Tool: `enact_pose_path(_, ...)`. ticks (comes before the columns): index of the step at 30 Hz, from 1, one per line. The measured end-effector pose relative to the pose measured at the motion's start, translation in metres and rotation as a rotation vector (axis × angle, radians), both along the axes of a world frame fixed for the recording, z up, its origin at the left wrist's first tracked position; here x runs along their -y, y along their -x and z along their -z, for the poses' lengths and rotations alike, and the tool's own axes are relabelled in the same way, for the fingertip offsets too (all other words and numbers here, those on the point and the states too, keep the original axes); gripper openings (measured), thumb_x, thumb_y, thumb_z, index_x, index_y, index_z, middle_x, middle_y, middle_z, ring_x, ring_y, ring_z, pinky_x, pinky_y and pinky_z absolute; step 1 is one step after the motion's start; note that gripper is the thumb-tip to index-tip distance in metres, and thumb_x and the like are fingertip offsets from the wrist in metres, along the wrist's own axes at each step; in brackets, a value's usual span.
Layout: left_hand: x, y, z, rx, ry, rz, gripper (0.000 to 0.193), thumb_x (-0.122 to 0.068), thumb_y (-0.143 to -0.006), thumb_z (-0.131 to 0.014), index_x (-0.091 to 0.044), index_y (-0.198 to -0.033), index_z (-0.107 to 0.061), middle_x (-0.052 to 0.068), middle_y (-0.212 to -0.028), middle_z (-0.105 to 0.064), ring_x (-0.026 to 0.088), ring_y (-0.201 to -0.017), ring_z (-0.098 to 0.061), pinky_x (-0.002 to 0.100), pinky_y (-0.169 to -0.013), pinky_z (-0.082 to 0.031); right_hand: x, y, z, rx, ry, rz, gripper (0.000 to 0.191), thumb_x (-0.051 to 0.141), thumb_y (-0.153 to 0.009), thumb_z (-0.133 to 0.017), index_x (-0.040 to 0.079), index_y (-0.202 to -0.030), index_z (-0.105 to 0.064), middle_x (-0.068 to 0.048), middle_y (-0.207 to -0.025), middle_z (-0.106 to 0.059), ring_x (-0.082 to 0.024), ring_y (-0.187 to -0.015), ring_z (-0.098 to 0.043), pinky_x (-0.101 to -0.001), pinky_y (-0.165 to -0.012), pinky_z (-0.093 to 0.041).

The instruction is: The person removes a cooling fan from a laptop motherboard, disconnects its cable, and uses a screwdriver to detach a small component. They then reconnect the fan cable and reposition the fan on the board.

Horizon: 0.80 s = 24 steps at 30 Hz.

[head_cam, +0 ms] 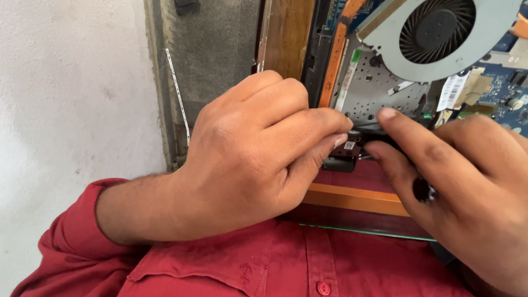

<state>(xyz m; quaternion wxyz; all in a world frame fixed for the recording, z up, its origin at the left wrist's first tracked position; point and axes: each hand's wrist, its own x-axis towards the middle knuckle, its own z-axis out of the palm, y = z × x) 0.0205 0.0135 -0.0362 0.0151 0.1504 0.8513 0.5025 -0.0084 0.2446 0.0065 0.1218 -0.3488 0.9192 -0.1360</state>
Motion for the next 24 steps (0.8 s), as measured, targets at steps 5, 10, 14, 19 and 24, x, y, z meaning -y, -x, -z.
enact_pose_path(5,-0.001,-0.005,0.001,-0.076,0.060,0.027,0.012,-0.010,-0.093,-0.080,-0.006,-0.101,-0.072,0.005,-0.082,-0.049,0.023,-0.077,-0.051,0.038,-0.067,-0.044,0.004,-0.004,0.004,-0.060,0.066,0.012,0.027,0.012,-0.081,-0.090,0.010,-0.106,-0.080,-0.002,-0.081,-0.057,-0.013,-0.056,-0.050,-0.0312,-0.049,-0.040)
enact_pose_path(10,0.002,-0.010,-0.001,-0.156,0.125,0.077,0.018,-0.010,-0.095,-0.078,-0.003,-0.111,-0.074,0.006,-0.088,-0.048,0.023,-0.083,-0.052,0.037,-0.071,-0.044,0.003,-0.008,0.008,-0.111,0.037,-0.005,0.025,0.019,-0.082,-0.092,0.012,-0.102,-0.079,-0.002,-0.094,-0.058,-0.014,-0.064,-0.055,-0.0311,-0.053,-0.041)
enact_pose_path(14,0.005,-0.016,-0.004,-0.144,0.087,0.126,0.033,-0.020,-0.091,-0.080,0.002,-0.115,-0.072,0.009,-0.088,-0.048,0.026,-0.083,-0.051,0.038,-0.073,-0.045,0.001,-0.013,0.007,-0.146,0.009,-0.019,0.021,0.022,-0.085,-0.088,0.013,-0.100,-0.077,-0.003,-0.099,-0.059,-0.014,-0.066,-0.057,-0.0307,-0.054,-0.042)
enact_pose_path(19,0.007,-0.026,-0.003,-0.192,0.084,0.099,0.043,-0.022,-0.089,-0.083,0.005,-0.120,-0.070,0.010,-0.091,-0.050,0.026,-0.084,-0.053,0.039,-0.074,-0.048,-0.002,-0.018,0.007,-0.177,-0.014,-0.036,0.016,0.018,-0.089,-0.084,0.012,-0.102,-0.077,-0.002,-0.104,-0.064,-0.016,-0.071,-0.061,-0.0311,-0.058,-0.045)
enact_pose_path(24,0.008,-0.034,0.003,-0.288,0.056,0.031,0.041,-0.022,-0.090,-0.087,0.005,-0.116,-0.070,0.008,-0.088,-0.052,0.023,-0.080,-0.057,0.037,-0.069,-0.050,-0.004,-0.015,0.008,-0.145,0.145,-0.063,0.017,0.004,-0.099,-0.084,0.004,-0.113,-0.075,-0.004,-0.102,-0.062,-0.014,-0.076,-0.063,-0.0248,-0.061,-0.049)
